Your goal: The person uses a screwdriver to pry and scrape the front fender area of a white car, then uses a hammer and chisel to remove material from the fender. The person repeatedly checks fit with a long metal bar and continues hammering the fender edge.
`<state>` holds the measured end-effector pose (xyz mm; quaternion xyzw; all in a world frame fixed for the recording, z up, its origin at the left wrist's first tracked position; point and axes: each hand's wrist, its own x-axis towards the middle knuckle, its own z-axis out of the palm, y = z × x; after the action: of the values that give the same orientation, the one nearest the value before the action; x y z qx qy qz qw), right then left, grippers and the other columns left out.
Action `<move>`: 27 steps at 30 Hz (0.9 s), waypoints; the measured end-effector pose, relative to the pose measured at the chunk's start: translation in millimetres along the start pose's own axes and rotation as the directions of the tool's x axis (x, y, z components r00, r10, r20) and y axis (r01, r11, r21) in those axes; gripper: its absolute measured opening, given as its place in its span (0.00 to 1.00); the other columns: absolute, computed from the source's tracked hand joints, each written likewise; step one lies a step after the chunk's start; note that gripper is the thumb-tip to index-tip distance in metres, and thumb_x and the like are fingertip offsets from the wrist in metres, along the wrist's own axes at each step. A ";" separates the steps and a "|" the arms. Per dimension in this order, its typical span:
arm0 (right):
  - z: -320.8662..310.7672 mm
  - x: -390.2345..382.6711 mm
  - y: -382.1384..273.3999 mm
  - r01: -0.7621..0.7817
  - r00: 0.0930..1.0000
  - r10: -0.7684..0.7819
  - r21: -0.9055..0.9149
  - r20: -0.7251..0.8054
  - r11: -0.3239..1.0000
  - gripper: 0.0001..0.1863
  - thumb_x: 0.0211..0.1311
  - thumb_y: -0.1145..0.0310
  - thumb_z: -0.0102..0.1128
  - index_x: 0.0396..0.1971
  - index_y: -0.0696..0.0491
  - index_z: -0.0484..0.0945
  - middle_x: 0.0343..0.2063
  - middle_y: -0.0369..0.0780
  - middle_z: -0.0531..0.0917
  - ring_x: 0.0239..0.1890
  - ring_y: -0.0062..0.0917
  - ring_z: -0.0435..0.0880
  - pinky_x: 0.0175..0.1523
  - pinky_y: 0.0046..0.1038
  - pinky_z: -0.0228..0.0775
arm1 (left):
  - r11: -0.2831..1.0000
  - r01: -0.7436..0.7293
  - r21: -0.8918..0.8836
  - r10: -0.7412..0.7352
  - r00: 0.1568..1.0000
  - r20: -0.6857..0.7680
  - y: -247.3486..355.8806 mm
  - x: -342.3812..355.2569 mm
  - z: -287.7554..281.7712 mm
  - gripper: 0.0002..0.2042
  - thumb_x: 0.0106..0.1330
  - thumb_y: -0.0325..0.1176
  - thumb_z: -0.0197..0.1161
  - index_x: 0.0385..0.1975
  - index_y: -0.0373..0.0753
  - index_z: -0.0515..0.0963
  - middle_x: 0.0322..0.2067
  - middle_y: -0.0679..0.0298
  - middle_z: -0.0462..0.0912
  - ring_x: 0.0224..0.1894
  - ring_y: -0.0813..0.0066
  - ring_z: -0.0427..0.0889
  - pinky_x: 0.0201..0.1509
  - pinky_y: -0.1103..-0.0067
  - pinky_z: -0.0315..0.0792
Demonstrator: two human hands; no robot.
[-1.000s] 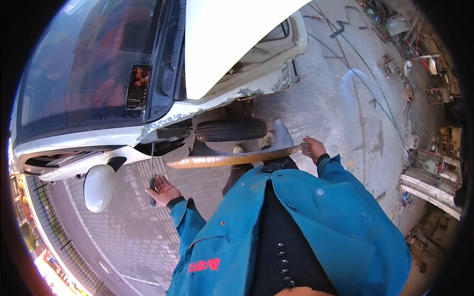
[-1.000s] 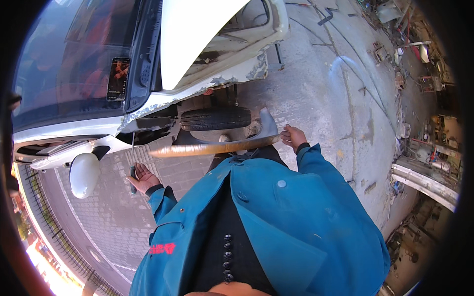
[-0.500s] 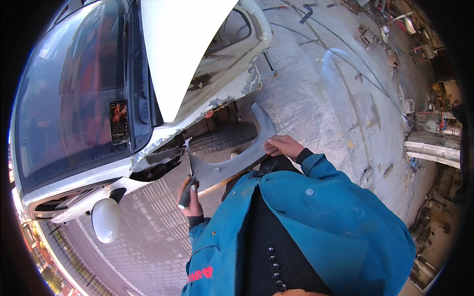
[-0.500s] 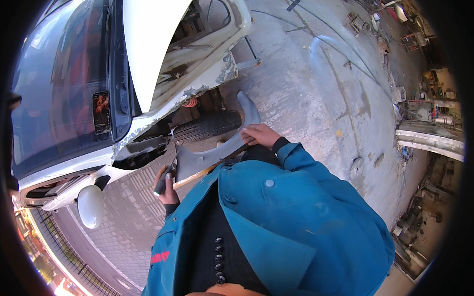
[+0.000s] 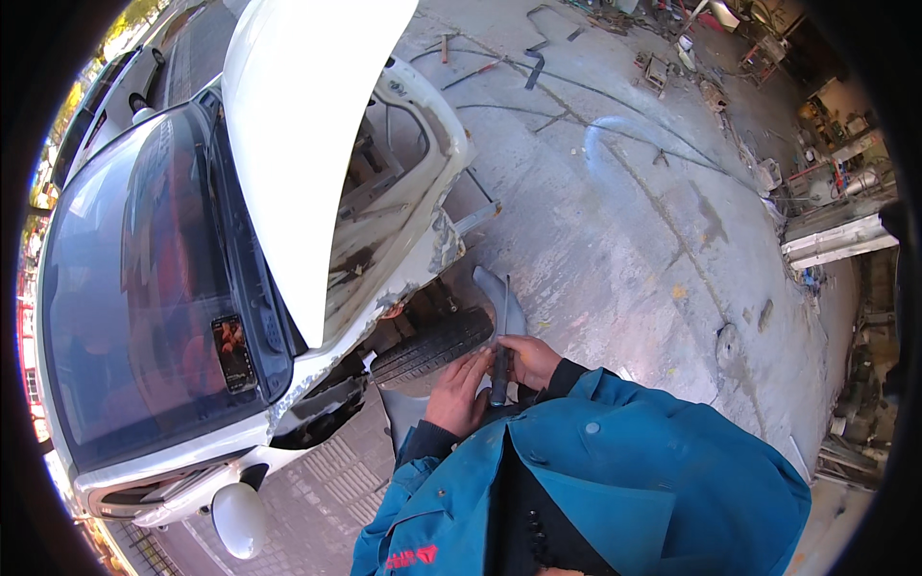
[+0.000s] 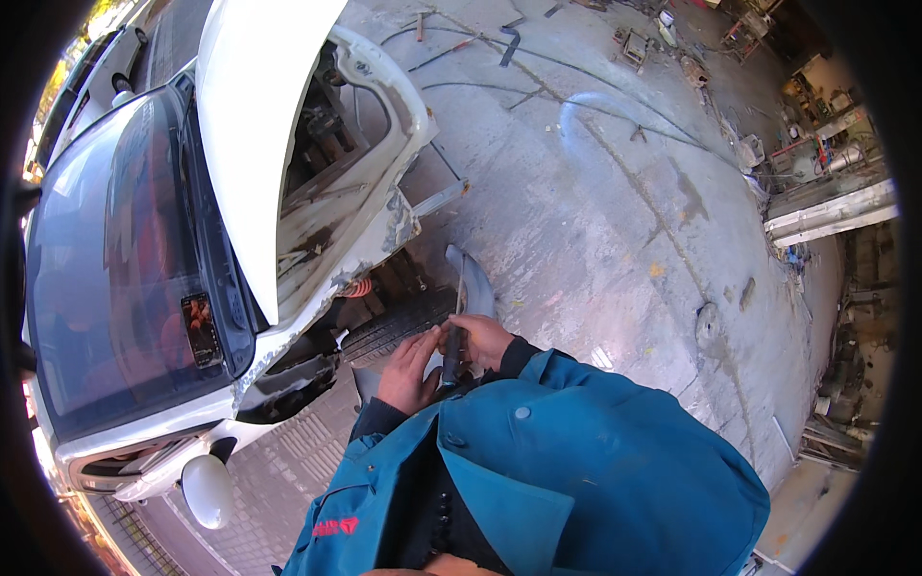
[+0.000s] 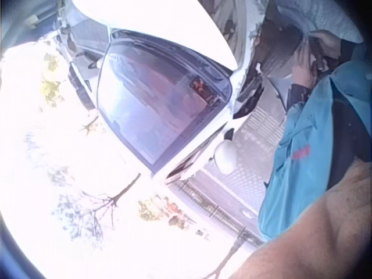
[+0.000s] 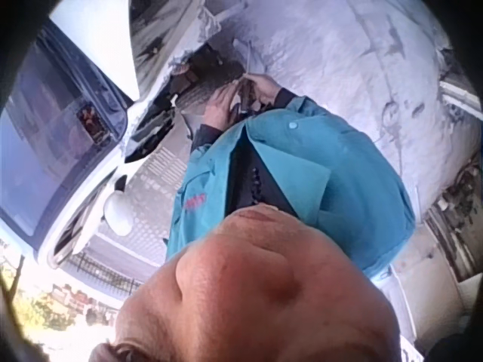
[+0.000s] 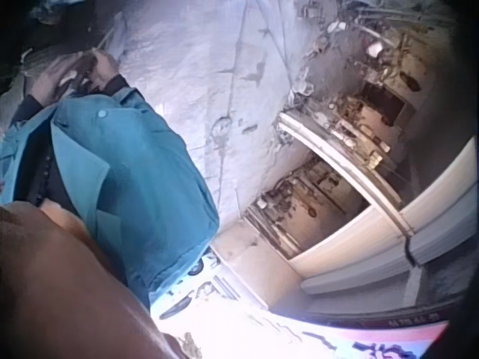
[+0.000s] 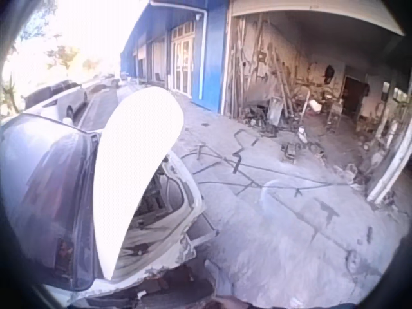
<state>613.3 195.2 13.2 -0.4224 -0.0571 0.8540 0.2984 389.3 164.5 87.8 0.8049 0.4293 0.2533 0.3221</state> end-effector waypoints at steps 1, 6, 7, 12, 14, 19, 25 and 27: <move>-14.4 -1.0 -1.5 0.023 0.996 -0.025 -0.028 -0.090 0.999 0.17 0.83 0.57 0.48 0.51 0.56 0.78 0.40 0.43 0.85 0.43 0.32 0.88 0.51 0.39 0.83 | 0.999 0.049 -0.017 -0.049 0.999 0.000 0.4 1.5 3.0 0.34 0.57 0.24 0.68 0.68 0.32 0.71 0.64 0.48 0.78 0.64 0.47 0.77 0.68 0.62 0.74; -111.7 0.8 -18.3 0.079 0.898 -0.092 -0.048 -0.431 0.996 0.15 0.78 0.58 0.55 0.45 0.57 0.76 0.33 0.44 0.83 0.31 0.35 0.86 0.39 0.40 0.84 | 0.948 0.171 0.269 -0.084 0.948 -0.306 -4.5 24.1 -7.7 0.28 0.60 0.23 0.68 0.64 0.32 0.75 0.63 0.47 0.79 0.62 0.45 0.78 0.67 0.60 0.74; -135.4 -0.1 -22.6 0.063 0.860 -0.065 -0.022 -0.507 0.998 0.14 0.77 0.59 0.56 0.44 0.57 0.76 0.32 0.44 0.82 0.29 0.34 0.84 0.36 0.39 0.84 | 0.923 0.188 0.335 -0.060 0.932 -0.357 -5.9 31.1 -14.3 0.28 0.60 0.23 0.68 0.63 0.32 0.75 0.63 0.48 0.79 0.62 0.44 0.78 0.67 0.59 0.73; -253.8 -27.8 -48.0 0.053 0.807 -0.083 -0.069 -0.585 0.996 0.07 0.76 0.68 0.54 0.42 0.55 0.76 0.30 0.41 0.81 0.24 0.26 0.80 0.27 0.31 0.78 | 0.715 0.350 0.606 -0.023 0.877 -0.480 -30.1 83.0 -43.1 0.30 0.66 0.31 0.66 0.68 0.30 0.71 0.67 0.45 0.74 0.67 0.41 0.72 0.75 0.55 0.63; -298.6 -42.7 -64.9 0.049 0.790 -0.081 -0.069 -0.608 0.996 0.06 0.75 0.69 0.55 0.42 0.55 0.75 0.29 0.41 0.81 0.23 0.26 0.79 0.25 0.31 0.76 | 0.641 0.455 0.618 -0.101 0.848 -0.520 -49.0 104.6 -42.8 0.31 0.69 0.35 0.64 0.71 0.29 0.67 0.69 0.44 0.71 0.70 0.41 0.68 0.77 0.55 0.59; -406.7 -94.3 -93.0 -0.074 0.735 -0.069 -0.181 -0.675 0.981 0.14 0.70 0.72 0.59 0.52 0.54 0.73 0.31 0.44 0.82 0.20 0.27 0.79 0.20 0.32 0.72 | 0.434 0.658 0.615 -0.389 0.753 -0.531 -93.4 127.0 -8.1 0.35 0.75 0.47 0.57 0.76 0.32 0.59 0.74 0.46 0.65 0.74 0.43 0.63 0.81 0.51 0.49; -516.0 -164.4 -118.0 -0.150 0.545 -0.003 -0.101 -0.839 0.983 0.14 0.68 0.73 0.57 0.52 0.53 0.71 0.28 0.43 0.80 0.18 0.28 0.75 0.18 0.35 0.67 | 0.324 0.713 0.622 -0.441 0.696 -0.567 -100.9 132.3 -0.9 0.39 0.77 0.49 0.55 0.80 0.35 0.51 0.79 0.50 0.56 0.81 0.52 0.54 0.83 0.51 0.43; -534.4 -177.3 -125.1 -0.086 0.488 0.028 -0.016 -0.872 0.996 0.11 0.69 0.73 0.56 0.48 0.54 0.71 0.27 0.42 0.79 0.19 0.28 0.75 0.18 0.35 0.67 | 0.288 0.724 0.627 -0.476 0.677 -0.562 -100.2 136.0 -2.8 0.40 0.76 0.49 0.56 0.80 0.35 0.50 0.79 0.50 0.55 0.81 0.52 0.54 0.83 0.51 0.43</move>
<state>1157.3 115.7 -161.3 -0.8056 0.0911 0.5312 0.2459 402.9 324.0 33.7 0.5885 0.8047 -0.0113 -0.0776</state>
